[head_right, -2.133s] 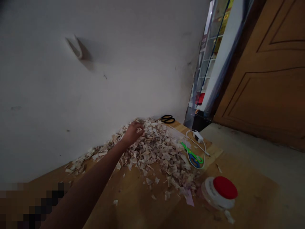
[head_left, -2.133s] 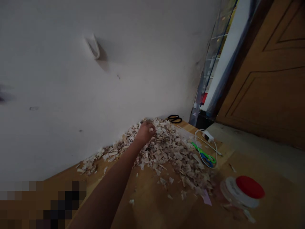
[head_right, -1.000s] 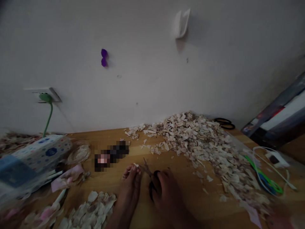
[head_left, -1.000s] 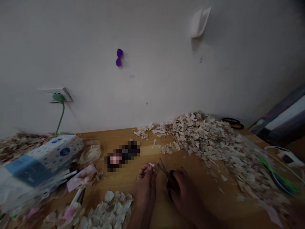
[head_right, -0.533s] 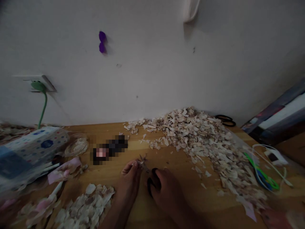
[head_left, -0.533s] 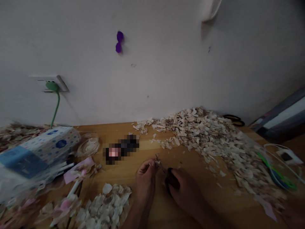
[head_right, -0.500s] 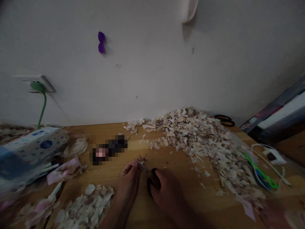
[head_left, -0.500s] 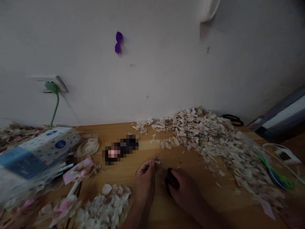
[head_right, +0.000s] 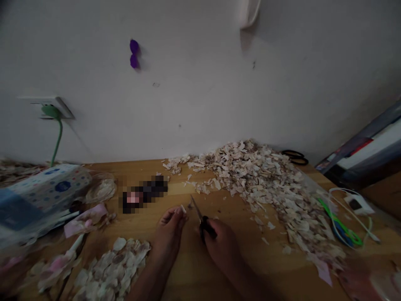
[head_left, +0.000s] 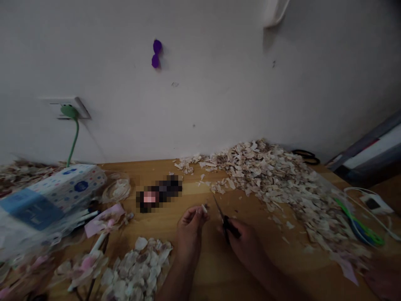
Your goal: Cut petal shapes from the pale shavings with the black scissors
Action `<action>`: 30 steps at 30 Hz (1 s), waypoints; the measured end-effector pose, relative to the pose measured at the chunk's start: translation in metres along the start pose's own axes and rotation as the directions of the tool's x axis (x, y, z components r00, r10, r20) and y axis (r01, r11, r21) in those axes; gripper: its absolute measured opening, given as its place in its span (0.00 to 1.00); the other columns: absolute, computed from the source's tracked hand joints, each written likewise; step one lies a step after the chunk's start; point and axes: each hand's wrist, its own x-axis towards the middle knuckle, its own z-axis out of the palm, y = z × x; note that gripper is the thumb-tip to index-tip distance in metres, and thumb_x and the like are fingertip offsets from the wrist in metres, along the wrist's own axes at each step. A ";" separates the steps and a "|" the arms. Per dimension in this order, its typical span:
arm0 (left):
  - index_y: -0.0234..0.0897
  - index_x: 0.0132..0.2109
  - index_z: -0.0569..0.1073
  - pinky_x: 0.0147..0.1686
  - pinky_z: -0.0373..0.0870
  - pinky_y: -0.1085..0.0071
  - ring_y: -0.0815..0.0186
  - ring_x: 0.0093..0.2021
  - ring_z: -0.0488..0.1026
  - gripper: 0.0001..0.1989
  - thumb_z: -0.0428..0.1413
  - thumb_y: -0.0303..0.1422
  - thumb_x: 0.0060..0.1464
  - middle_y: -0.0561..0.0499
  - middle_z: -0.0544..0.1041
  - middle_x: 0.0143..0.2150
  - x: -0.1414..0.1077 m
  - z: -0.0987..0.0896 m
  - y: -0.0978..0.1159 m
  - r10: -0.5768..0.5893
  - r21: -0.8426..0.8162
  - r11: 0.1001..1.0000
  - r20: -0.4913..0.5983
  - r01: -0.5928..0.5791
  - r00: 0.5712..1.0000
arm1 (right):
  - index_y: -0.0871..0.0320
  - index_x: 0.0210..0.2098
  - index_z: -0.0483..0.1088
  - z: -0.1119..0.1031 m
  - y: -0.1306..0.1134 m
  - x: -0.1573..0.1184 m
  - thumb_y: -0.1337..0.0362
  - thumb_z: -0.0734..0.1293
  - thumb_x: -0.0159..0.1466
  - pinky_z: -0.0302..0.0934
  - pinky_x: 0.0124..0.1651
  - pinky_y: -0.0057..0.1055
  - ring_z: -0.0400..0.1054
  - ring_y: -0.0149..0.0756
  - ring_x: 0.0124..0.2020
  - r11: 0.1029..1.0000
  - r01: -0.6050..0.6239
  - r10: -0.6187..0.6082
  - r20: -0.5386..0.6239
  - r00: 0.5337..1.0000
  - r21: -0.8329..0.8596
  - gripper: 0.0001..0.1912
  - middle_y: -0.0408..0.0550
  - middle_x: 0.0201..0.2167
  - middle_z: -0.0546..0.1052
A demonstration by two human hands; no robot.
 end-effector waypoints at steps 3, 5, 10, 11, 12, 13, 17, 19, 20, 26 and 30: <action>0.33 0.31 0.77 0.32 0.70 0.78 0.74 0.28 0.71 0.13 0.69 0.33 0.37 0.53 0.77 0.30 -0.002 0.002 0.003 -0.026 -0.025 0.999 -0.060 0.025 0.998 | 0.57 0.37 0.69 0.001 -0.001 -0.003 0.59 0.63 0.60 0.61 0.38 0.34 0.68 0.42 0.35 0.993 0.023 -0.028 -0.038 0.999 -0.116 0.10 0.49 0.33 0.74; 0.34 0.33 0.77 0.34 0.71 0.77 0.74 0.30 0.73 0.15 0.69 0.32 0.35 0.52 0.78 0.33 -0.002 0.002 0.005 -0.041 -0.050 0.998 -0.091 0.036 0.995 | 0.57 0.39 0.68 0.002 -0.004 -0.006 0.59 0.63 0.59 0.60 0.38 0.35 0.67 0.43 0.36 0.979 0.054 -0.063 -0.040 0.997 -0.199 0.11 0.51 0.35 0.72; 0.35 0.33 0.76 0.39 0.72 0.74 0.70 0.34 0.76 0.18 0.71 0.29 0.30 0.52 0.79 0.32 0.000 0.002 0.004 -0.008 -0.134 0.991 -0.106 -0.006 0.994 | 0.57 0.36 0.67 0.003 -0.011 -0.009 0.60 0.64 0.59 0.59 0.38 0.35 0.66 0.42 0.36 0.962 0.087 -0.087 0.014 0.996 -0.259 0.08 0.49 0.33 0.72; 0.35 0.33 0.76 0.38 0.72 0.74 0.71 0.33 0.75 0.19 0.71 0.29 0.29 0.53 0.78 0.31 0.001 0.002 0.003 -0.006 -0.143 0.990 -0.102 -0.009 0.995 | 0.57 0.35 0.67 0.003 -0.011 -0.008 0.59 0.64 0.59 0.59 0.37 0.35 0.66 0.42 0.36 0.961 0.086 -0.084 0.021 0.996 -0.262 0.08 0.49 0.33 0.72; 0.35 0.32 0.75 0.38 0.72 0.74 0.71 0.32 0.75 0.18 0.71 0.29 0.29 0.53 0.78 0.30 0.001 0.002 0.003 -0.006 -0.146 0.989 -0.098 -0.008 0.995 | 0.57 0.35 0.67 0.002 -0.011 -0.008 0.59 0.63 0.60 0.59 0.37 0.35 0.66 0.42 0.36 0.961 0.085 -0.081 0.026 0.996 -0.263 0.08 0.49 0.33 0.72; 0.35 0.31 0.75 0.37 0.72 0.74 0.71 0.31 0.75 0.17 0.71 0.29 0.30 0.53 0.78 0.30 0.000 0.002 0.003 -0.010 -0.142 0.990 -0.088 -0.003 0.996 | 0.57 0.35 0.67 0.002 -0.011 -0.007 0.59 0.63 0.60 0.59 0.38 0.35 0.66 0.42 0.36 0.961 0.084 -0.079 0.030 0.996 -0.263 0.08 0.50 0.33 0.72; 0.35 0.31 0.74 0.36 0.71 0.75 0.72 0.30 0.74 0.13 0.69 0.30 0.36 0.53 0.77 0.30 -0.002 0.003 0.003 -0.007 -0.113 0.994 -0.025 0.005 1.000 | 0.57 0.38 0.69 0.001 -0.009 -0.006 0.59 0.63 0.60 0.60 0.39 0.35 0.67 0.42 0.36 0.964 0.097 -0.089 0.043 0.995 -0.247 0.10 0.50 0.34 0.74; 0.35 0.31 0.73 0.35 0.70 0.76 0.72 0.30 0.73 0.12 0.68 0.31 0.38 0.54 0.76 0.29 -0.003 0.004 0.002 -0.009 -0.093 0.996 0.017 0.011 1.000 | 0.57 0.37 0.69 0.000 -0.009 -0.006 0.58 0.63 0.60 0.60 0.39 0.34 0.67 0.41 0.36 0.963 0.113 -0.101 0.060 0.993 -0.245 0.10 0.50 0.34 0.74; 0.35 0.30 0.73 0.34 0.70 0.76 0.72 0.30 0.73 0.12 0.68 0.32 0.39 0.54 0.76 0.29 -0.004 0.004 0.002 -0.013 -0.077 0.997 0.037 0.016 0.999 | 0.57 0.36 0.69 0.000 -0.009 -0.006 0.59 0.63 0.60 0.59 0.39 0.34 0.67 0.41 0.36 0.961 0.117 -0.104 0.065 0.992 -0.251 0.09 0.50 0.33 0.74; 0.35 0.30 0.73 0.32 0.68 0.75 0.71 0.29 0.72 0.11 0.67 0.33 0.41 0.54 0.75 0.27 -0.001 0.001 -0.003 0.036 -0.002 0.999 0.087 -0.036 0.996 | 0.56 0.34 0.69 -0.002 -0.011 -0.005 0.63 0.62 0.59 0.59 0.38 0.33 0.67 0.41 0.35 0.961 0.097 -0.077 0.085 0.993 -0.260 0.06 0.49 0.32 0.74; 0.35 0.31 0.73 0.32 0.67 0.76 0.72 0.28 0.71 0.11 0.66 0.33 0.41 0.54 0.75 0.28 0.001 -0.002 -0.005 0.049 0.024 0.998 0.060 -0.050 0.997 | 0.56 0.34 0.71 -0.003 -0.012 -0.004 0.64 0.62 0.58 0.59 0.39 0.33 0.67 0.41 0.35 0.964 0.086 -0.063 0.099 0.993 -0.253 0.07 0.49 0.32 0.74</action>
